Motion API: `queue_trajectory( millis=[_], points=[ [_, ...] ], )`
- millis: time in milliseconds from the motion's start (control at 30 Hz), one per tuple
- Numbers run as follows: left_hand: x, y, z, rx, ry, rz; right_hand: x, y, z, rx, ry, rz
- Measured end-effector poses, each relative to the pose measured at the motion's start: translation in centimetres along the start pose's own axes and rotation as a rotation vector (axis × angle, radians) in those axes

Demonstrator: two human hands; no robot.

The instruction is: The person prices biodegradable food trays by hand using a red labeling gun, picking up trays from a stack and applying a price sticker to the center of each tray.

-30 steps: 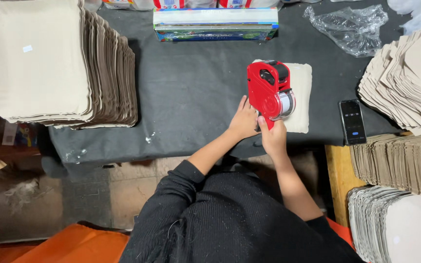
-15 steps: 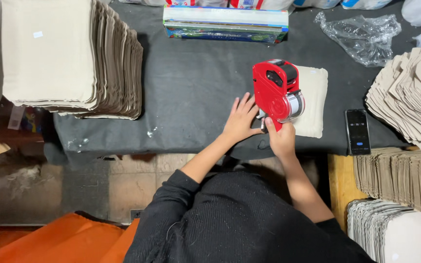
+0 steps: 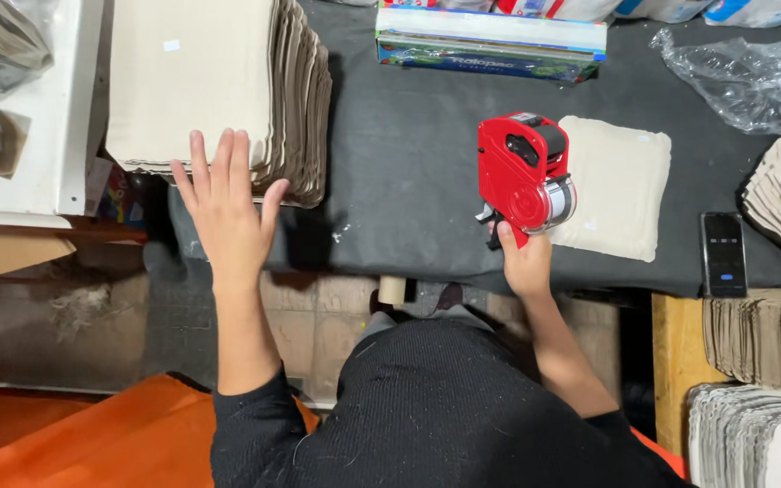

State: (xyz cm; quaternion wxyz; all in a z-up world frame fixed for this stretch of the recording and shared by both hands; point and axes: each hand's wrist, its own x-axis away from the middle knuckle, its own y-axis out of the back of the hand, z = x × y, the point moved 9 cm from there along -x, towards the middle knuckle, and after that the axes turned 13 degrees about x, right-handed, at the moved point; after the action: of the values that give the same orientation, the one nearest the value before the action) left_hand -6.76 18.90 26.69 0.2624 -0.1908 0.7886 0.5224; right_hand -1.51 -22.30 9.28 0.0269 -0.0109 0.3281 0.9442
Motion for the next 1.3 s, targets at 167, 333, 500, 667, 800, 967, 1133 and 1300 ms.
queue_trajectory(
  millis=[167,333,500,667,800,967,1133,1300],
  points=[
    [-0.2,-0.1,2.5,-0.003,-0.055,0.196,1.5,-2.1,1.3,-0.029,-0.001,-0.049],
    [0.3,0.0,3.0,-0.07,-0.233,0.095,3.0,-3.0,1.2,-0.002,-0.041,-0.068],
    [0.4,1.7,1.8,-0.16,-0.368,-0.091,2.8,-2.3,-0.4,-0.001,-0.069,-0.046],
    [1.0,1.7,4.7,-0.192,-0.314,-0.192,2.2,-1.2,0.2,-0.037,-0.066,-0.057],
    [-1.2,5.7,3.5,0.003,-0.218,-0.396,2.5,-0.6,1.4,-0.003,0.047,-0.025],
    [-4.3,12.4,0.5,0.223,-0.242,-0.735,3.0,0.2,1.1,-0.007,0.059,-0.033],
    [-3.7,14.1,0.1,0.664,-0.276,-0.955,3.4,1.5,0.6,-0.007,0.056,-0.066],
    [-4.1,6.4,0.7,1.412,0.203,-0.865,3.9,3.2,-0.3,-0.038,0.084,-0.14]
  ],
)
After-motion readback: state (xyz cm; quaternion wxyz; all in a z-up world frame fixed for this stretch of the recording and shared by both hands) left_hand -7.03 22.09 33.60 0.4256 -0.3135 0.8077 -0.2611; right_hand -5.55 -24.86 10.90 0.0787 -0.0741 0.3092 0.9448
